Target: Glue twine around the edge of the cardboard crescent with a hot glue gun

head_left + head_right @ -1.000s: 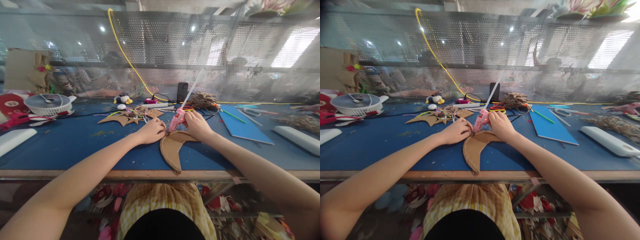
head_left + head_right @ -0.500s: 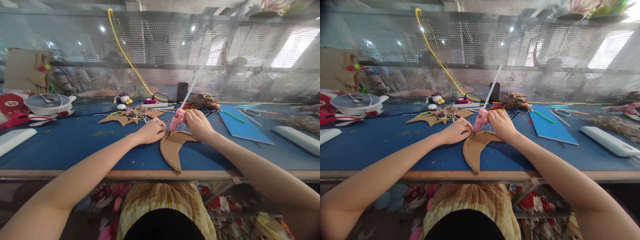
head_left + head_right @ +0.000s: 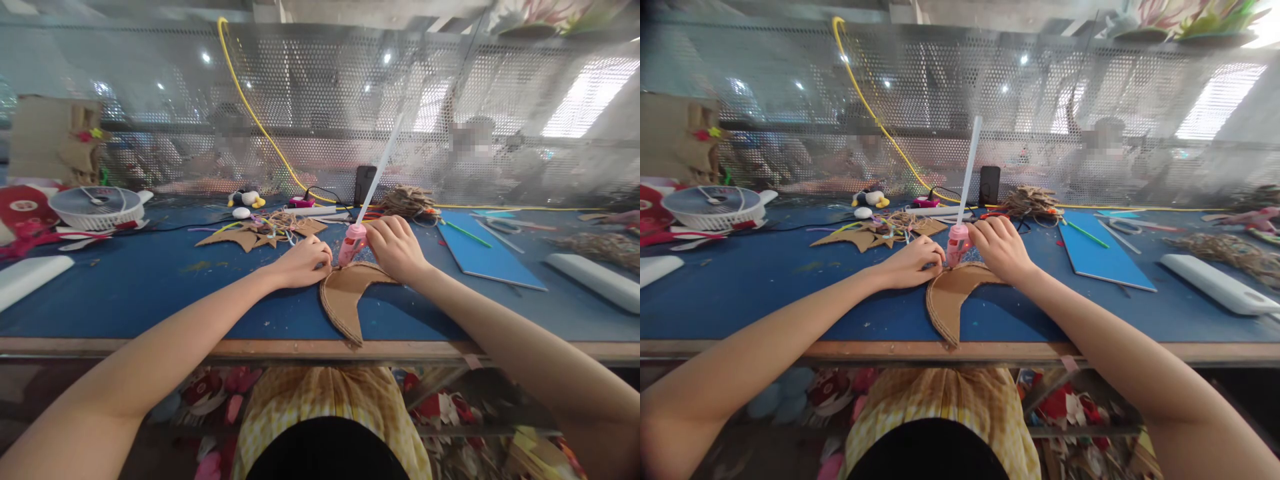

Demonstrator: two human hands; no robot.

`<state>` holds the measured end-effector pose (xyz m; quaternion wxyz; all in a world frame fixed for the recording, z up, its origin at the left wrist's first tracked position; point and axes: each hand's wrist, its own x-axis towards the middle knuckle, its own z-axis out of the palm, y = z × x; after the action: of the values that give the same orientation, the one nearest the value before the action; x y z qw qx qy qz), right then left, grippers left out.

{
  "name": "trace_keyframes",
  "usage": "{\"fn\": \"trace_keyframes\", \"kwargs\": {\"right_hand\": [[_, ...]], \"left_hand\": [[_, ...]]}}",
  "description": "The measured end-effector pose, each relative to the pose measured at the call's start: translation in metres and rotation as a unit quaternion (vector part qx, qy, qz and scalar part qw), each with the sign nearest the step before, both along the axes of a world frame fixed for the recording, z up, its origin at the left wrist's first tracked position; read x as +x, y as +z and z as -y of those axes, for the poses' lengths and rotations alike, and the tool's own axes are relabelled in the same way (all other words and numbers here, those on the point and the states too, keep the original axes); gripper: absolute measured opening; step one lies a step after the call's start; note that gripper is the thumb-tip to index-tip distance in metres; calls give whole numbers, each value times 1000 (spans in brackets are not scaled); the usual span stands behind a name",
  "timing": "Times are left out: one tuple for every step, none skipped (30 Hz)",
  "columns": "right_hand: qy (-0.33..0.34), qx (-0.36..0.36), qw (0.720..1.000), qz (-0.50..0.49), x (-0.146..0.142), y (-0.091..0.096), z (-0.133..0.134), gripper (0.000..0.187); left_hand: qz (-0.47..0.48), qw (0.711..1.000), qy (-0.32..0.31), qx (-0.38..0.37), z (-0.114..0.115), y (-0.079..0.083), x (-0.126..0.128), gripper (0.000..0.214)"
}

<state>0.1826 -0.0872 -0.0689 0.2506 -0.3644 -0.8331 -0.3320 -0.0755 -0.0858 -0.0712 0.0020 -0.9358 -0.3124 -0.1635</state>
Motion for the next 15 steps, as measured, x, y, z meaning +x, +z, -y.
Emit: {"fn": "trace_keyframes", "kwargs": {"right_hand": [[7,-2,1000,-8,0,-1,0,35],[11,-3,1000,-19,-1,-2,1,36],[14,-4,999,-34,-1,-3,1,38],[14,-3,999,-52,0,-4,1,38],[13,-2,997,-72,0,-4,1,39],[8,-1,996,-94,1,-5,0,40],[0,-2,993,-115,2,-5,-2,41],[-12,-4,991,-135,3,-5,-4,41],[-27,-7,988,-153,5,-6,-6,42],[-45,-12,985,-168,7,-7,-10,42],[-64,-20,981,-182,9,-9,-14,42],[-81,-31,977,-194,11,-12,-19,43],[-95,-46,974,-202,13,-15,-24,45],[-107,-67,970,-208,16,-18,-29,47],[-119,-92,966,-211,18,-21,-34,50]], "left_hand": [[-1,1000,-1,3,1,0,0,18],[-2,1000,-1,5,2,1,0,15],[-3,1000,0,7,3,2,0,14],[-5,1000,1,7,4,2,0,14],[-8,1000,3,5,4,2,0,15],[-11,1000,6,2,4,2,0,15],[-12,1000,10,-3,4,2,0,16],[-13,1000,13,-8,3,2,0,16],[-11,1000,14,-12,3,1,0,16],[-8,1000,14,-14,2,1,0,16],[-3,1000,11,-15,1,0,-1,16],[2,1000,8,-15,0,-1,-1,15],[6,1000,5,-14,0,-1,-1,15],[8,1000,3,-14,-1,-2,-1,15],[9,1000,1,-14,-1,-2,-1,16]]}}
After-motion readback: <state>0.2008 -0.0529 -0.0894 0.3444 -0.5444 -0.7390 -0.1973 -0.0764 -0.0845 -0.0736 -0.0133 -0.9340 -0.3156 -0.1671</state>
